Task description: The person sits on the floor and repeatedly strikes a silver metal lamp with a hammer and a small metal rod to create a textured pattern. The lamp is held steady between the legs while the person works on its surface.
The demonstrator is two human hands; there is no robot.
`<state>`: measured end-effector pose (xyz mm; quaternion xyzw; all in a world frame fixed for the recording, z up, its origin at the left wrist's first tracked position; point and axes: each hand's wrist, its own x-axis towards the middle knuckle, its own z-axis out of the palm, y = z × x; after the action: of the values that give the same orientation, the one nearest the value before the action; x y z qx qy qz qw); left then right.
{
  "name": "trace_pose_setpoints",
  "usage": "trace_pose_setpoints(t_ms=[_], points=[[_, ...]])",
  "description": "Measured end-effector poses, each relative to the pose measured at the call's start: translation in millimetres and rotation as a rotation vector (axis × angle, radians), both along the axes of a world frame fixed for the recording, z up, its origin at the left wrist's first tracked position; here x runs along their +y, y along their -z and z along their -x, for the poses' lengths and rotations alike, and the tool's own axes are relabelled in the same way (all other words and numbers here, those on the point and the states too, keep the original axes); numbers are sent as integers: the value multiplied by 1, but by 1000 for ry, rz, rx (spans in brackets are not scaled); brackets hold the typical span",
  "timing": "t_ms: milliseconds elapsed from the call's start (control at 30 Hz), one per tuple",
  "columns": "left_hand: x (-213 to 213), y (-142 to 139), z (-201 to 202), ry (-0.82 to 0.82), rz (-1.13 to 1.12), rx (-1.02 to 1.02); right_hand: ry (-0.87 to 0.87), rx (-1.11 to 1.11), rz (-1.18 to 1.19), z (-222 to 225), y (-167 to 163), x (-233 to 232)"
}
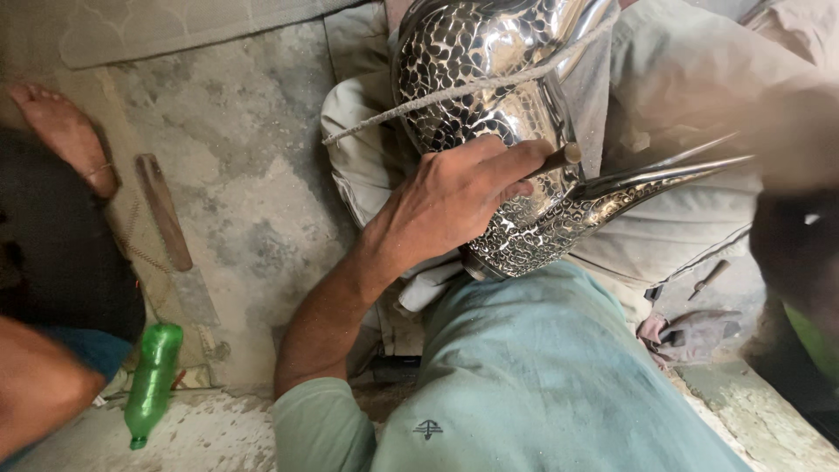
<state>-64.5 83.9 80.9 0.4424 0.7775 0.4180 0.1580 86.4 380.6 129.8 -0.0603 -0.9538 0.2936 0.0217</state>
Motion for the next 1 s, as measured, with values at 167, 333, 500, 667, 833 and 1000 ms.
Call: trace_pose_setpoints(t_ms=[167,333,500,667,833,1000], points=[[0,-4,1,-6,-1,-2,-60,30,-113,12,-21,-17],[-4,-7,2,-1,-37,-6,-89,40,-182,18,-37,-27],[-4,-6,5,29,8,-48,-107,38,-236,22,-43,-31],[-4,-9,5,11,-18,-14,-95,34,-182,20,-45,-35],[-6,-9,6,21,-29,-9,-67,13,-266,19,-47,-40],[-9,-5,2,-10,-37,-58,-32,-43,-174,23,-51,-40]])
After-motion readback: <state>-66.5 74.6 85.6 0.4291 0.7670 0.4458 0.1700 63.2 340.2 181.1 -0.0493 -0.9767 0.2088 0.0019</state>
